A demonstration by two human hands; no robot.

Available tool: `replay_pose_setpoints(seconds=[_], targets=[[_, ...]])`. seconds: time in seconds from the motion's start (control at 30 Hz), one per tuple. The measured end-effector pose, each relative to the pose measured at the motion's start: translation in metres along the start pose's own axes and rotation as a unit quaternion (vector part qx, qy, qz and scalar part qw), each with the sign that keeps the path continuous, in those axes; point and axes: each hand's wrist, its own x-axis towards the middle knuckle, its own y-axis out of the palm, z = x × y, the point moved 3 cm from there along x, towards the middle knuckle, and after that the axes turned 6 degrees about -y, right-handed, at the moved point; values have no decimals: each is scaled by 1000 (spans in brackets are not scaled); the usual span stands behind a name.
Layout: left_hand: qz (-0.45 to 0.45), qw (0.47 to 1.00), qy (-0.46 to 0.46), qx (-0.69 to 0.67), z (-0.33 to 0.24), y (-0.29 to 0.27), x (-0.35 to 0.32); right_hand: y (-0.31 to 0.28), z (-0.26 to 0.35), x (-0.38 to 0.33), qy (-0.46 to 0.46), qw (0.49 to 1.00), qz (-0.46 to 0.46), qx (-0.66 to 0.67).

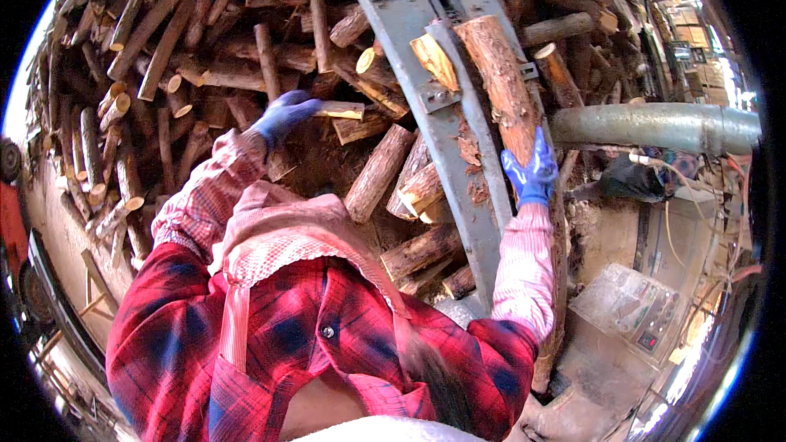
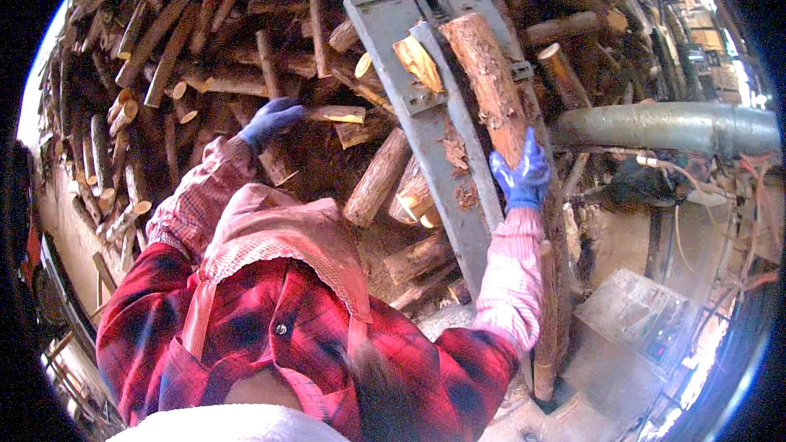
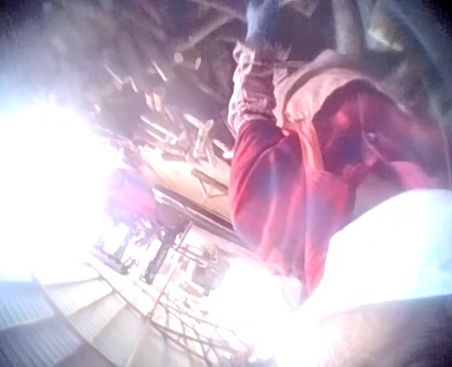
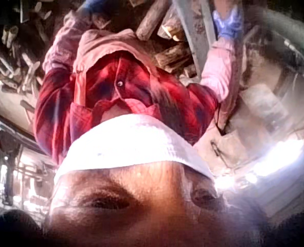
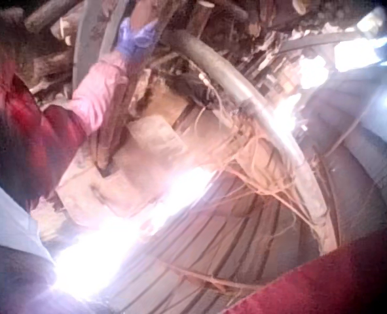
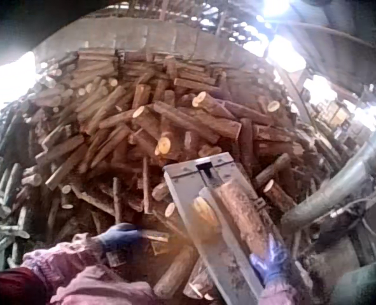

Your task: The person picks up logs from a large pile and feeds them one by one into a wood chipper machine. They wear gloves and a plaid shirt while handling the logs, ensuring they are positioned correctly for the machine to process.

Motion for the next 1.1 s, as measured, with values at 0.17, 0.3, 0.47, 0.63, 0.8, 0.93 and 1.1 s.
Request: replay_pose_setpoints(seconds=[0.17, 0.3, 0.47, 0.63, 0.8, 0.93, 1.1], targets=[[-128, 965, -133, 187, 136, -115, -34, -2, 8, -22, 83, 992, 70, 62], [-197, 966, -166, 32, 201, -153, -52, 0, -9, -27, 40, 994, 64, -85], [-112, 961, -250, -34, 252, -178, -40, 43, 212, 36, -67, 955, -25, 286], [-148, 965, -189, -110, 266, -174, -15, 267, 398, 51, -83, 884, 285, 362], [-151, 946, -213, -191, 295, -211, -2, 563, 472, 44, 95, 765, 480, 420], [-134, 911, -247, -303, 352, -228, 33, 793, 459, 77, 302, 713, 292, 562], [-163, 918, -266, -242, 397, -252, 41, 868, 544, 128, 180, 847, 325, 380]])
